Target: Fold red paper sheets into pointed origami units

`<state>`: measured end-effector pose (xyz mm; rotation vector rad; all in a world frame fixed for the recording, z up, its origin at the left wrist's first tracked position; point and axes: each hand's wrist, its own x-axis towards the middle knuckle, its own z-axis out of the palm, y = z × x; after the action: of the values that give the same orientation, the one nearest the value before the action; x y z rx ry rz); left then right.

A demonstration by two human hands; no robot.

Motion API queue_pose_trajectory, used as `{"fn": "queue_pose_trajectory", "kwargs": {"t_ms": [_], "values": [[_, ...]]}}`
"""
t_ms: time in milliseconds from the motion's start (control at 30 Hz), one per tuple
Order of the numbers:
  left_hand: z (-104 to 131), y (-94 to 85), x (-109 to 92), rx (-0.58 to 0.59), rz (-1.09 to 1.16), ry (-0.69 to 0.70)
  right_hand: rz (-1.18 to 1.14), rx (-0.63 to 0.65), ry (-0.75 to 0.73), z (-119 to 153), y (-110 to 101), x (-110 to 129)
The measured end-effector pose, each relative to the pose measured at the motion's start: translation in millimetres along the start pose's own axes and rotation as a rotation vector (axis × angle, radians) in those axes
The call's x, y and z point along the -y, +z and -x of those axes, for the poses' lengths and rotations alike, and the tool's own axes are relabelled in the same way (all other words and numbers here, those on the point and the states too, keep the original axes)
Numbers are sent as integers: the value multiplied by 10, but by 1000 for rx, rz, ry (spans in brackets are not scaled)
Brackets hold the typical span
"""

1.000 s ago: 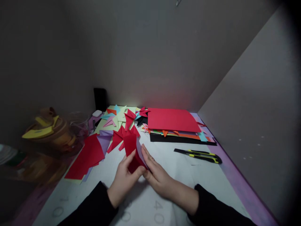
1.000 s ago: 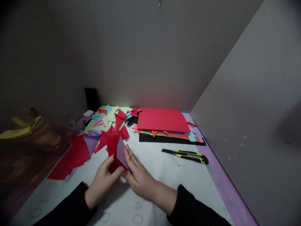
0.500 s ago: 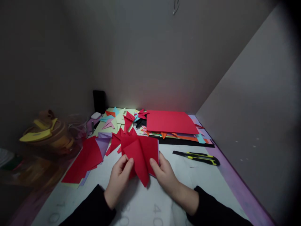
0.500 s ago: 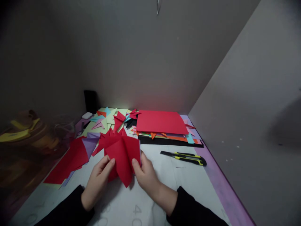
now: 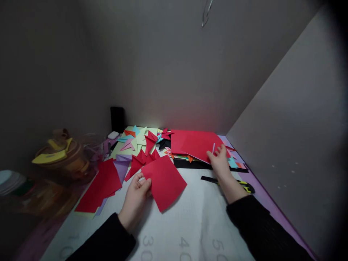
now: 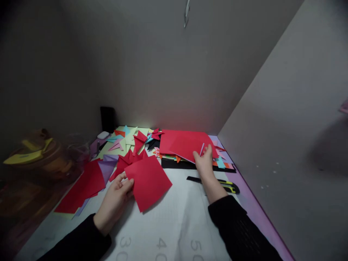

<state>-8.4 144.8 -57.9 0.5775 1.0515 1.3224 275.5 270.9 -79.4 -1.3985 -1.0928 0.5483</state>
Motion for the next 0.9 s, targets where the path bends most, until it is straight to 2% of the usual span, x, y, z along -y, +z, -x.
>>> {"fn": "queue_pose_trajectory", "kwargs": {"t_ms": [33, 67, 167, 267, 400, 533, 667, 800, 833, 900], "values": [[2, -6, -17, 29, 20, -23, 71, -31, -28, 92, -16, 16], [3, -13, -36, 71, 48, -48, 93, 2, -79, 206, -33, 42], [-12, -41, -66, 173, 110, -140, 59, 280, -253, 589, -96, 120], [-56, -79, -18, 115, 32, -169, 116, 495, -372, 896, -183, 136], [-94, -105, 93, 28, -50, -122, 108, 766, -495, 1126, -282, 113], [-53, -58, 95, 80, -25, -146, 40, 873, -562, 1204, -319, 152], [20, 9, -11, 199, 29, -232, -42, 1002, -527, 1185, -342, 203], [42, 21, -57, 190, -15, -338, -118, 1140, -495, 1173, -344, 238], [40, 17, -48, 190, -36, -337, -116, 1136, -473, 1173, -337, 250], [35, 4, -16, 198, -97, -295, -106, 1035, -386, 1168, -312, 274]]}}
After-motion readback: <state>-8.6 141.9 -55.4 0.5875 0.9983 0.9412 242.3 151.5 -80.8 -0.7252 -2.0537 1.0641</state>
